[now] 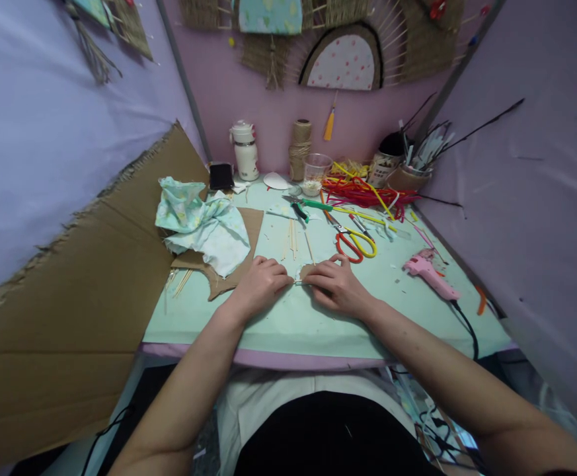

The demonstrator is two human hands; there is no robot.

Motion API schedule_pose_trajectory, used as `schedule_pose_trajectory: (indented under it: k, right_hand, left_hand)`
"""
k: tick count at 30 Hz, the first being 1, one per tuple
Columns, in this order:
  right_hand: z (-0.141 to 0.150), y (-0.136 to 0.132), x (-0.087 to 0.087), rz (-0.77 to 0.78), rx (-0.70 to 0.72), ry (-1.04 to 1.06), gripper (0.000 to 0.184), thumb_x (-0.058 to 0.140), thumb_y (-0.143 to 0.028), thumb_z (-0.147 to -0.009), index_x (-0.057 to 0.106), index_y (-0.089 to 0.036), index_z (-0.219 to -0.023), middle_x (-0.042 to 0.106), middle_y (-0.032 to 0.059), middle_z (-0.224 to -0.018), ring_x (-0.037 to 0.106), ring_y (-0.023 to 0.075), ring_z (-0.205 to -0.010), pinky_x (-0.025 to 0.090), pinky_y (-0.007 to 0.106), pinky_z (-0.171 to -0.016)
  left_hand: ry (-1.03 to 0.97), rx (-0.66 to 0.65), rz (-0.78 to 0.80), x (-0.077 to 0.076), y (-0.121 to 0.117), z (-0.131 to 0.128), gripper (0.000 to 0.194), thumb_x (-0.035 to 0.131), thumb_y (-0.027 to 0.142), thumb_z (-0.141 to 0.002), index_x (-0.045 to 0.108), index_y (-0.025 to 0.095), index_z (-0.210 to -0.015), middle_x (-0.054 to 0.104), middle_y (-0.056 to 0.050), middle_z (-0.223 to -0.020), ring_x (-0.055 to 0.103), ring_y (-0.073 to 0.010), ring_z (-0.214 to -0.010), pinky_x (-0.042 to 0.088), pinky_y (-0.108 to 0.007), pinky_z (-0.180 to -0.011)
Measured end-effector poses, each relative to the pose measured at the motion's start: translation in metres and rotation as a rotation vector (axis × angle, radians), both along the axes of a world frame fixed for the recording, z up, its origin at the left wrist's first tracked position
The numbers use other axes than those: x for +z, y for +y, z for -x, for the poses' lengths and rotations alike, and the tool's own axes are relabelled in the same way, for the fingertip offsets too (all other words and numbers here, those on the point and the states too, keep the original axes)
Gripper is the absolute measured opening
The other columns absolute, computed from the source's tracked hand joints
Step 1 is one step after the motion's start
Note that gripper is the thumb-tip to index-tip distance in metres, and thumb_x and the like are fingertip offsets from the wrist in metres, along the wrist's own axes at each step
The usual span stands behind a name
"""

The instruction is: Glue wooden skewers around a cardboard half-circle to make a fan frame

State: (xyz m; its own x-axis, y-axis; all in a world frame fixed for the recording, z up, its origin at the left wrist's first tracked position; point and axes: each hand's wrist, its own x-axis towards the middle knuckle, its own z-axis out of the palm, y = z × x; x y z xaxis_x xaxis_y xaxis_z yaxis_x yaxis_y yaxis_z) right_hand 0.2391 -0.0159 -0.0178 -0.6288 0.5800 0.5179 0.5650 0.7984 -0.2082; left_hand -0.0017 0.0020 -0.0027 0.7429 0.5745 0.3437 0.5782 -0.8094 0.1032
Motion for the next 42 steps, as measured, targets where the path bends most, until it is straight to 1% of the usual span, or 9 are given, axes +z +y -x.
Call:
schedule_pose_trajectory:
  k: [6,14,27,36,42]
  right_hand:
    - [0.0009,-0.0003,0.0016,0.001,0.004,-0.005,0.020,0.054,-0.015,-0.087,0.068,-0.022,-0.100,0.073,0.0026,-0.095,0.061,0.0172,-0.084,0.026,0.042,-0.090]
    - [0.0000,0.0009,-0.0023,-0.003,0.001,-0.004,0.021,0.054,-0.015,-0.089,0.069,-0.023,-0.101,0.072,0.0022,-0.094,0.060,0.0166,-0.084,0.026,0.042,-0.092]
    - [0.0013,0.0019,-0.0013,0.005,0.002,-0.012,0.020,0.054,-0.014,-0.088,0.070,-0.022,-0.098,0.072,0.0026,-0.091,0.060,0.0166,-0.085,0.028,0.042,-0.091]
    - [0.0015,0.0024,-0.0011,0.016,0.002,-0.007,0.021,0.053,-0.014,-0.087,0.070,-0.022,-0.096,0.071,0.0029,-0.091,0.061,0.0171,-0.087,0.029,0.042,-0.094]
    - [0.0022,0.0026,-0.0011,0.018,0.003,0.000,0.021,0.053,-0.013,-0.086,0.069,-0.023,-0.096,0.072,0.0025,-0.092,0.060,0.0169,-0.086,0.029,0.043,-0.096]
  left_hand:
    - [-0.014,0.001,0.000,-0.0010,-0.0004,-0.0009,0.021,0.053,0.024,-0.100,0.074,0.022,-0.097,0.072,-0.001,-0.086,0.059,-0.0164,-0.085,0.030,-0.033,-0.076]
    - [-0.003,-0.009,-0.001,-0.0017,-0.0001,-0.0003,0.021,0.053,0.021,-0.099,0.074,0.023,-0.097,0.071,0.000,-0.086,0.059,-0.0159,-0.084,0.031,-0.034,-0.076]
    - [-0.003,-0.007,0.027,-0.0015,0.0004,0.0001,0.024,0.052,0.020,-0.099,0.075,0.024,-0.096,0.072,-0.001,-0.087,0.059,-0.0161,-0.085,0.032,-0.034,-0.077]
    - [-0.002,-0.001,0.032,-0.0018,0.0002,0.0003,0.027,0.049,0.020,-0.100,0.075,0.024,-0.097,0.072,-0.002,-0.086,0.059,-0.0163,-0.084,0.031,-0.034,-0.076]
    - [-0.004,0.002,0.040,-0.0010,0.0002,0.0001,0.025,0.050,0.021,-0.100,0.074,0.024,-0.097,0.071,-0.003,-0.085,0.059,-0.0164,-0.085,0.032,-0.034,-0.077]
